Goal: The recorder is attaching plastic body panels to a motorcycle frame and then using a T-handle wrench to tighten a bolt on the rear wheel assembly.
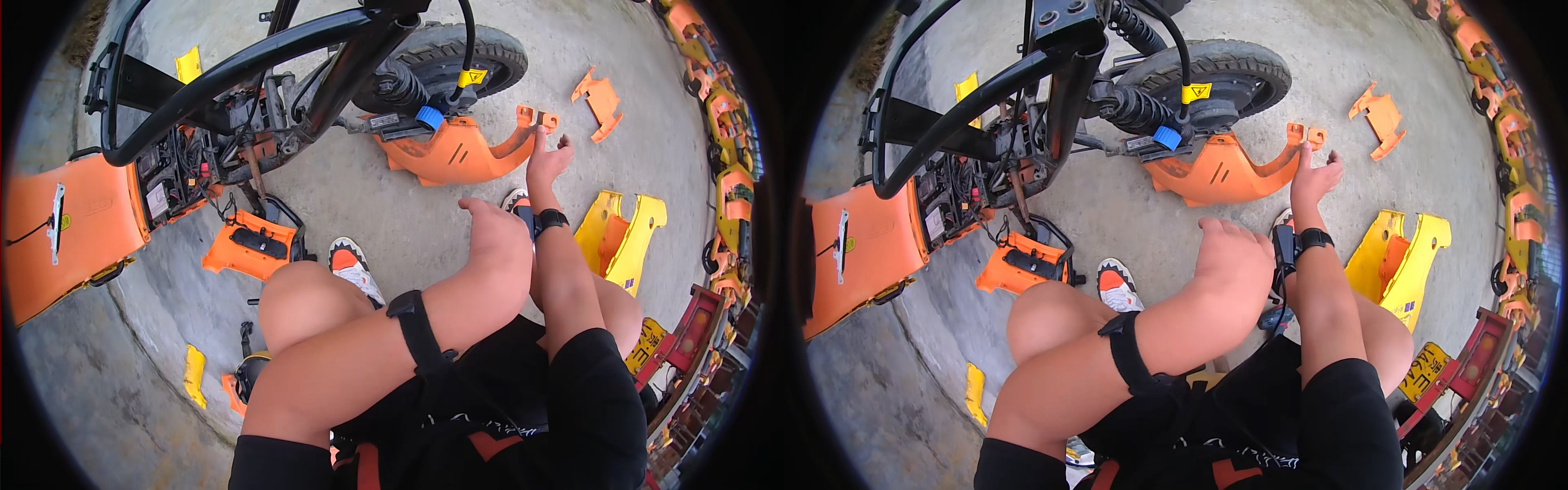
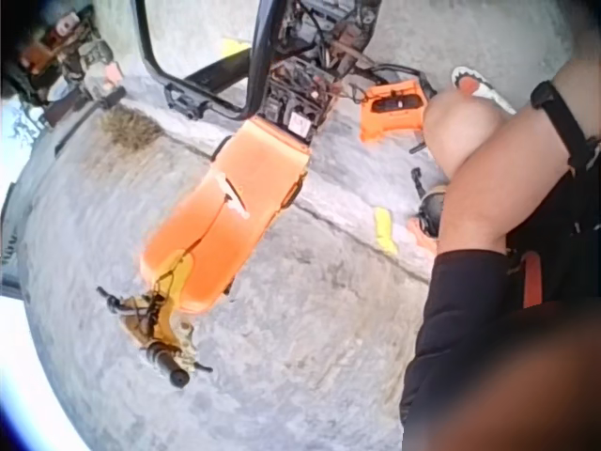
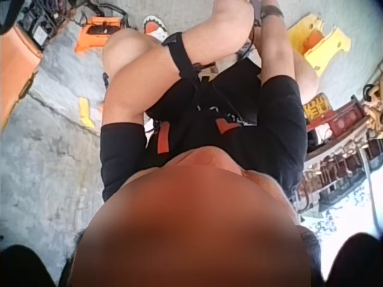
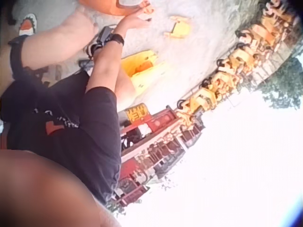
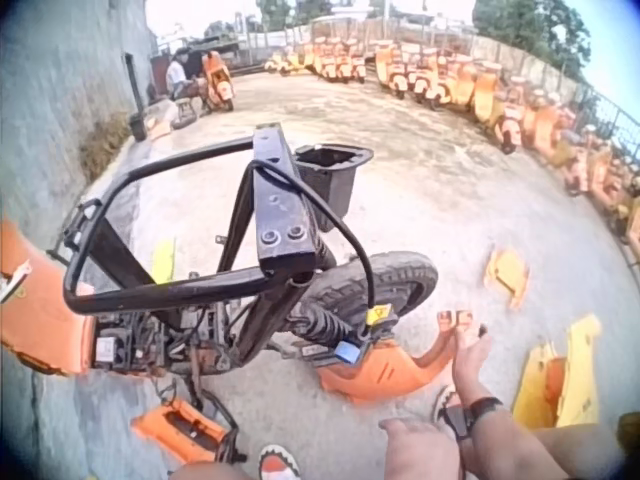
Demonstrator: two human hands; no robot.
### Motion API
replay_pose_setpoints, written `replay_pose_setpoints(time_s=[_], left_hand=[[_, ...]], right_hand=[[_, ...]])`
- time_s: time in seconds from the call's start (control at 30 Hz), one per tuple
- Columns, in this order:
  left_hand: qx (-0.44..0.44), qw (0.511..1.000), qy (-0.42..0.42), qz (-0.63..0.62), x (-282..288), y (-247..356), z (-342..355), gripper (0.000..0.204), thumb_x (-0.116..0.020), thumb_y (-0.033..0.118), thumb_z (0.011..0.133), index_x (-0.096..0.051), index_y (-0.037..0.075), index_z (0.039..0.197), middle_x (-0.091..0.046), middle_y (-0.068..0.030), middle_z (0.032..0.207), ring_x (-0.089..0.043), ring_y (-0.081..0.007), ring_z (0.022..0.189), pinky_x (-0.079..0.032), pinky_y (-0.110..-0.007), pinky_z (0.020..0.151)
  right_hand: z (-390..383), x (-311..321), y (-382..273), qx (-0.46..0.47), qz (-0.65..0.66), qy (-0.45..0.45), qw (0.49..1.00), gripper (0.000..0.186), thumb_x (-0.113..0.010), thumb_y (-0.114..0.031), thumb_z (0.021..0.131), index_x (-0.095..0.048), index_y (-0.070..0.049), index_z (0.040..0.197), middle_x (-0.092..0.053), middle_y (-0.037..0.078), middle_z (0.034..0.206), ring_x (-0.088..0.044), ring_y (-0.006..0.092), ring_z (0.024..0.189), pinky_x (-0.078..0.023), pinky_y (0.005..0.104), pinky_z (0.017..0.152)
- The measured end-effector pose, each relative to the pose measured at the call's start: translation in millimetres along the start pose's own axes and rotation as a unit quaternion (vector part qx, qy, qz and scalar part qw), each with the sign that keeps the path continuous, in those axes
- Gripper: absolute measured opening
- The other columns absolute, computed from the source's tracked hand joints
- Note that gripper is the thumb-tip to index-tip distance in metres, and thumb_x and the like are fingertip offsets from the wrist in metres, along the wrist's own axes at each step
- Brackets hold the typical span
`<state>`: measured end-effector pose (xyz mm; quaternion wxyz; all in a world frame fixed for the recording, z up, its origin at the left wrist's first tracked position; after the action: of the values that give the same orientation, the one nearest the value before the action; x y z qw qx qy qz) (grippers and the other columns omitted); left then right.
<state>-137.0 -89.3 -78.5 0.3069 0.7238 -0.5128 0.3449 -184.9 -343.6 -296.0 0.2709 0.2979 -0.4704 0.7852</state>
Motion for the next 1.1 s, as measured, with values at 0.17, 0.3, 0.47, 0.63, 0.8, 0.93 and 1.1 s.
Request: replay_pose_setpoints(time_s=[0.17, 0.3, 0.47, 0.63, 0.8, 0.93, 1.1], left_hand=[[-0.001, 1.000, 0.006, -0.020, -3, -13, 21, 0.061, -0.068, 0.025, 0.085, -0.051, 0.003, 0.139, -0.064, -0.0183, 0.125, -0.059, -0.0342, 0.119, -0.038, -0.053, 0.102], [-0.002, 1.000, -0.007, -0.016, -7, -11, 30, 0.058, -0.066, 0.023, 0.086, -0.051, 0.005, 0.139, -0.064, -0.0180, 0.125, -0.058, -0.0346, 0.120, -0.038, -0.052, 0.102], [-0.021, 0.999, -0.032, 0.000, -12, -8, 42, 0.056, -0.064, 0.022, 0.088, -0.050, 0.005, 0.140, -0.062, -0.0197, 0.128, -0.056, -0.0365, 0.123, -0.037, -0.053, 0.103], [-0.023, 0.999, -0.038, 0.008, -14, -12, 58, 0.053, -0.061, 0.021, 0.089, -0.051, 0.004, 0.139, -0.062, -0.0213, 0.127, -0.056, -0.0390, 0.123, -0.037, -0.055, 0.104], [-0.063, 0.996, -0.068, 0.006, -23, -9, 61, 0.050, -0.057, 0.020, 0.091, -0.051, 0.003, 0.138, -0.063, -0.0225, 0.124, -0.056, -0.0406, 0.122, -0.036, -0.056, 0.104], [-0.027, 0.999, -0.019, 0.013, -26, -21, 61, 0.050, -0.054, 0.019, 0.092, -0.050, 0.003, 0.139, -0.063, -0.0237, 0.124, -0.056, -0.0409, 0.122, -0.037, -0.056, 0.104], [-0.025, 0.999, -0.028, 0.018, -32, -40, 61, 0.049, -0.052, 0.018, 0.093, -0.050, 0.003, 0.140, -0.062, -0.0236, 0.125, -0.056, -0.0410, 0.122, -0.037, -0.056, 0.104]], right_hand=[[18, -32, 16, 0.027, 0.145, -0.175, 0.974, 0.100, -0.084, -0.039, 0.077, -0.028, 0.001, 0.149, -0.044, 0.023, 0.141, -0.043, 0.0338, 0.133, -0.035, 0.0436, 0.111], [21, -50, 25, -0.032, 0.228, -0.208, 0.951, 0.090, -0.085, -0.030, 0.077, -0.031, 0.001, 0.142, -0.053, 0.018, 0.131, -0.055, 0.0288, 0.121, -0.043, 0.0399, 0.104], [23, -49, 19, -0.049, 0.222, -0.156, 0.961, 0.075, -0.077, -0.022, 0.083, -0.034, 0.000, 0.141, -0.051, 0.018, 0.133, -0.051, 0.0287, 0.125, -0.038, 0.0406, 0.108], [-11, 7, -26, -0.042, 0.187, 0.027, 0.981, 0.060, -0.066, -0.013, 0.086, -0.040, 0.001, 0.138, -0.046, 0.017, 0.138, -0.043, 0.0297, 0.132, -0.031, 0.0440, 0.111], [-30, -5, -83, -0.040, 0.313, -0.187, 0.930, 0.043, -0.049, 0.008, 0.080, -0.057, 0.000, 0.122, -0.062, 0.014, 0.118, -0.058, 0.0302, 0.112, -0.044, 0.0405, 0.098], [-17, -36, -124, 0.140, 0.234, -0.315, 0.909, 0.046, -0.041, 0.016, 0.073, -0.064, -0.001, 0.109, -0.064, 0.014, 0.106, -0.061, 0.0307, 0.101, -0.049, 0.0348, 0.091], [-20, -54, -137, 0.116, 0.225, -0.449, 0.857, 0.047, -0.040, 0.018, 0.070, -0.066, -0.002, 0.103, -0.061, 0.014, 0.110, -0.060, 0.0293, 0.106, -0.047, 0.0331, 0.090]])
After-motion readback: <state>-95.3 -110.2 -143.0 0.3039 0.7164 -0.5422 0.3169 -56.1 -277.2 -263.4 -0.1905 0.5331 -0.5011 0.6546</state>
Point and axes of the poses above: each hand's wrist, its own z-axis towards the middle knuckle, its own x-axis out of the back of the hand, y = z × x, the point moved 5 cm from there along z, towards the middle knuckle
